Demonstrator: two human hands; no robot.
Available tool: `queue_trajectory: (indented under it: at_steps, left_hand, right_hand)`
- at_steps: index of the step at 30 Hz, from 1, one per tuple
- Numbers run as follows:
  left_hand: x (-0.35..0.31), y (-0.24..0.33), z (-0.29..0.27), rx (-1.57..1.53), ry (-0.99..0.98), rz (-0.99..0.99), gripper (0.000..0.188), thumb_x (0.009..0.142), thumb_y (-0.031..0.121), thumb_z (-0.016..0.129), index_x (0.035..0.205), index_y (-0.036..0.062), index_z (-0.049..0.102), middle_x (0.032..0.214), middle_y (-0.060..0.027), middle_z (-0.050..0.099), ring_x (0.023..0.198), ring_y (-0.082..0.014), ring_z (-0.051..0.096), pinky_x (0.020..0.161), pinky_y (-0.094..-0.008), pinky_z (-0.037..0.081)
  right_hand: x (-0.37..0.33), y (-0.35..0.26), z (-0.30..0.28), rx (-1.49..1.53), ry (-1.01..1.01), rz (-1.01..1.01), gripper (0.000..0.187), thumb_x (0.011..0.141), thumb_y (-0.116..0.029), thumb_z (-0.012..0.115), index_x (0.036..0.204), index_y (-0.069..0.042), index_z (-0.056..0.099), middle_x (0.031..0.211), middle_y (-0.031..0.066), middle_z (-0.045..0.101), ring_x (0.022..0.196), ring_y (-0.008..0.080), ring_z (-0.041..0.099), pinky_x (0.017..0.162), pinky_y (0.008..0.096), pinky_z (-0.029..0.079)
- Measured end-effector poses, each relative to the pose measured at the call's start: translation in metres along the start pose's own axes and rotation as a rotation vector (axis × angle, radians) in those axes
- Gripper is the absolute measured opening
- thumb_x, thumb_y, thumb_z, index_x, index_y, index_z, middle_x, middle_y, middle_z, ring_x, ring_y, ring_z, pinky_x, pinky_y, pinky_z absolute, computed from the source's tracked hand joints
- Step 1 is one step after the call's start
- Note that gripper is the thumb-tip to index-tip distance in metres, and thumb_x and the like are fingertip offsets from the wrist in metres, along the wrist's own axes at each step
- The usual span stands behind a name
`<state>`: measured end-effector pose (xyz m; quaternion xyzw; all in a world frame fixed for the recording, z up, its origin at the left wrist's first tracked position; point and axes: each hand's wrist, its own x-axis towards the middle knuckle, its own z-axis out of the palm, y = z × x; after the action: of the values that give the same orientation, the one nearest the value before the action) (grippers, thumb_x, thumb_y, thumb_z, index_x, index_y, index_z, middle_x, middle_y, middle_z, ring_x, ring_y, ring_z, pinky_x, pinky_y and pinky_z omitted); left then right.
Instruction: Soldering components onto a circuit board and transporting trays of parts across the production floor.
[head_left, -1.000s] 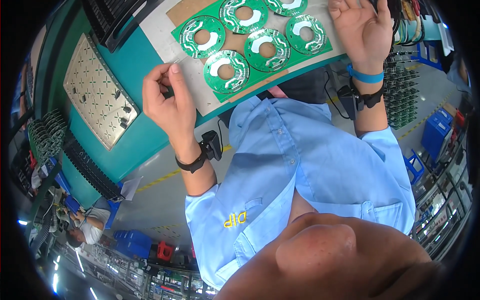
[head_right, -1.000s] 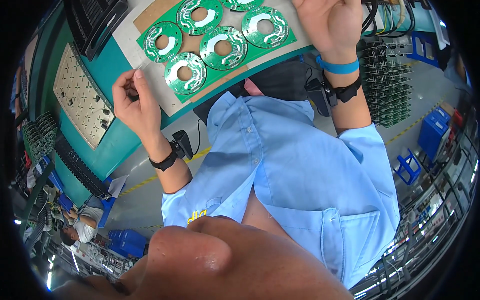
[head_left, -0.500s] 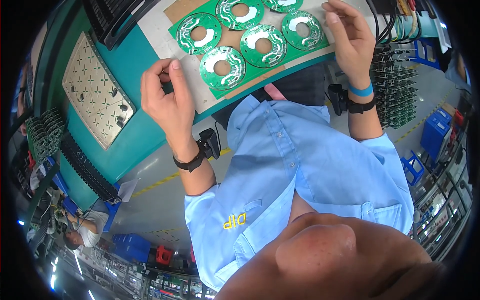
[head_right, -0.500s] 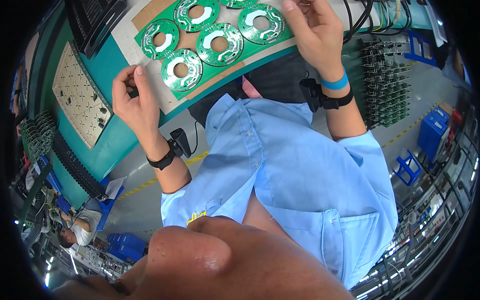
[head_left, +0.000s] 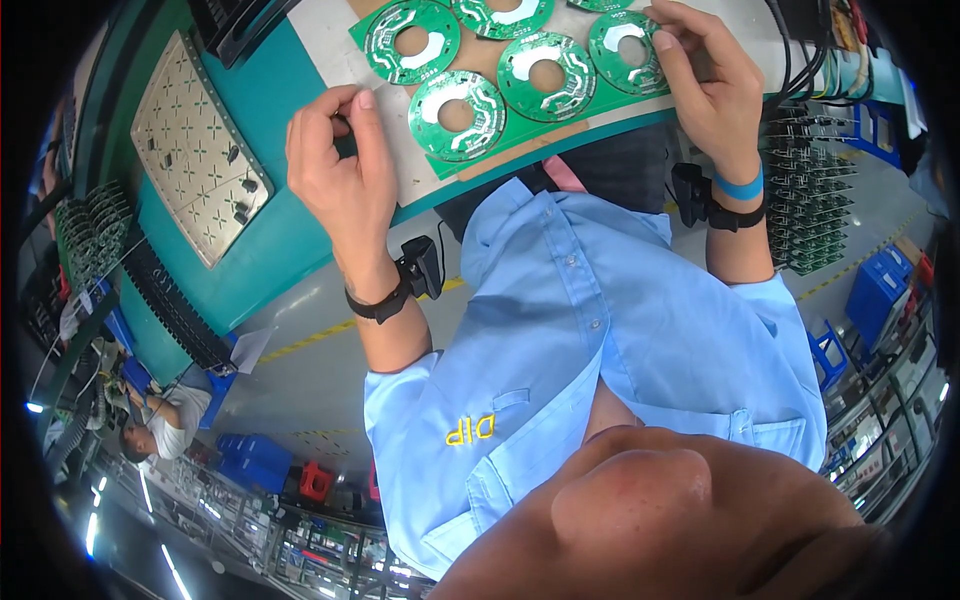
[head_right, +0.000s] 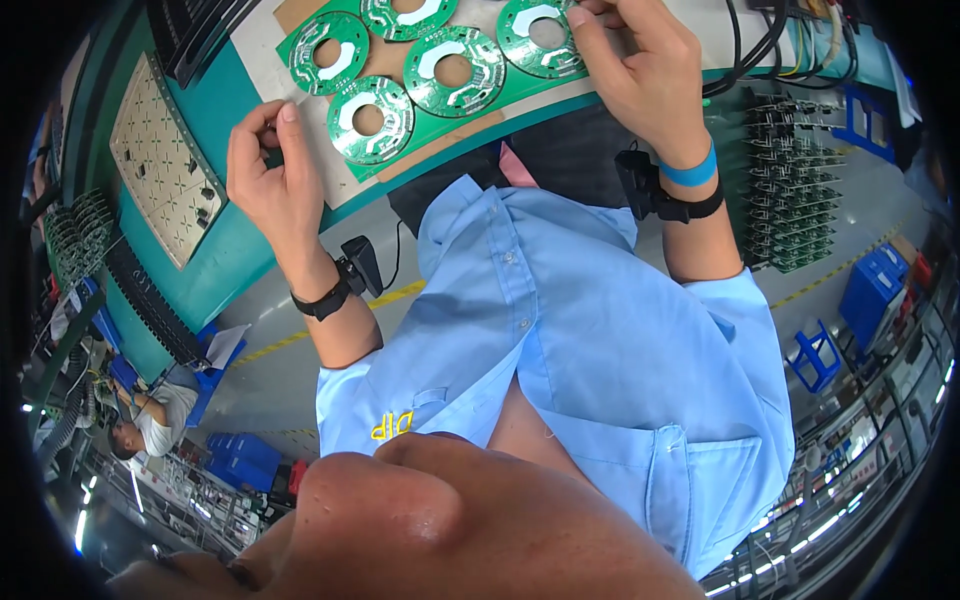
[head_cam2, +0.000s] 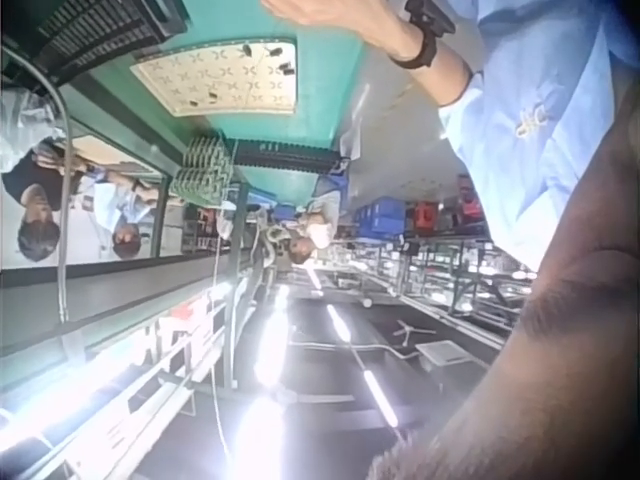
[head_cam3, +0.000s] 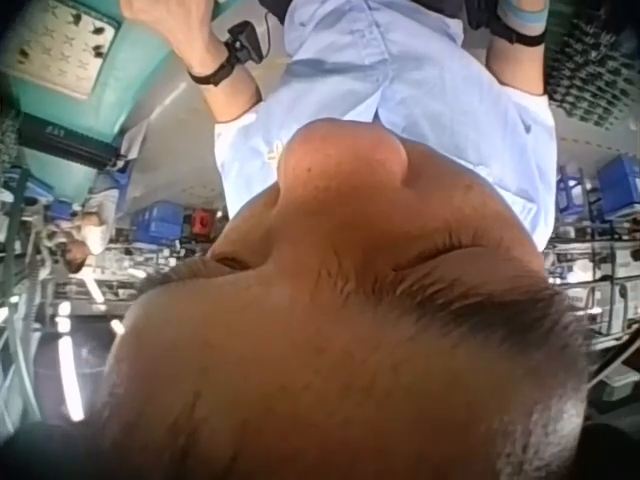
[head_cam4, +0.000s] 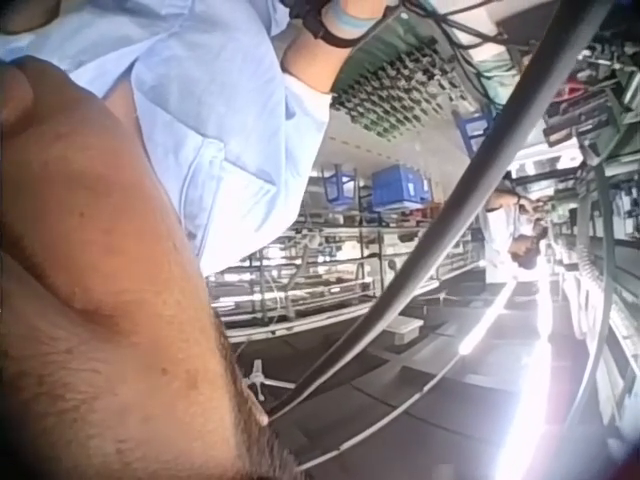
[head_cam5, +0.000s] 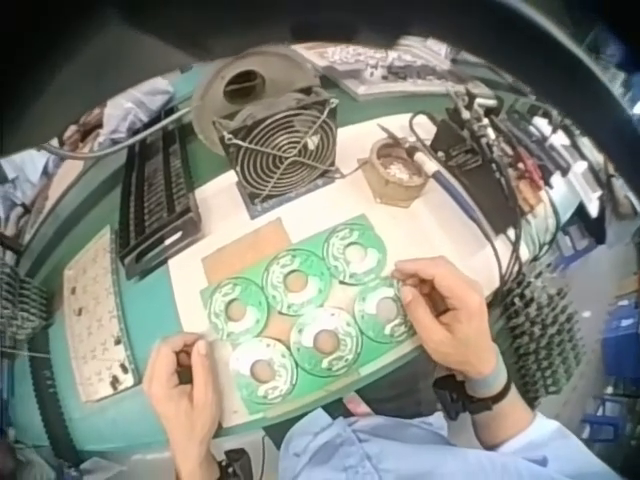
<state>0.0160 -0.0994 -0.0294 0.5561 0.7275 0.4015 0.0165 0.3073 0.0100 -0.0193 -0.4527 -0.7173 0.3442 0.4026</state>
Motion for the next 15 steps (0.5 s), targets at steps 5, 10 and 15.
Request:
queue_trajectory:
  at_steps: [5, 10, 15]
  left_hand:
    - [0.001, -0.002, 0.003, -0.007, -0.003, 0.023, 0.007, 0.092, 0.011, 0.074, 0.093, 0.0049, 0.07, 0.079, -0.0031, 0.064, 0.069, -0.017, 0.053, 0.064, -0.0322, 0.045]
    - [-0.004, -0.004, -0.002, 0.004, 0.006, 0.009, 0.008, 0.092, 0.012, 0.074, 0.094, 0.0052, 0.071, 0.079, -0.0029, 0.065, 0.069, -0.017, 0.053, 0.065, -0.0322, 0.046]
    - [-0.007, -0.004, -0.006, -0.007, 0.0, 0.003, 0.012, 0.092, 0.015, 0.075, 0.097, 0.0056, 0.071, 0.082, -0.0032, 0.066, 0.073, -0.0179, 0.055, 0.07, -0.0334, 0.046]
  right_hand:
    - [0.008, 0.048, 0.049, 1.176, 0.222, -0.428, 0.017, 0.096, 0.003, 0.064, 0.113, 0.003, 0.068, 0.094, 0.0027, 0.065, 0.076, 0.0065, 0.056, 0.064, 0.0207, 0.043]
    - [0.001, 0.02, 0.029, 0.737, 0.165, -0.295, 0.015, 0.096, 0.001, 0.065, 0.111, 0.003, 0.069, 0.09, 0.0021, 0.064, 0.073, 0.006, 0.055, 0.062, 0.0206, 0.042]
    - [-0.006, -0.003, 0.005, -0.088, 0.03, -0.043, 0.016, 0.096, 0.002, 0.064, 0.111, 0.002, 0.069, 0.089, 0.002, 0.064, 0.071, 0.0057, 0.054, 0.061, 0.0209, 0.041]
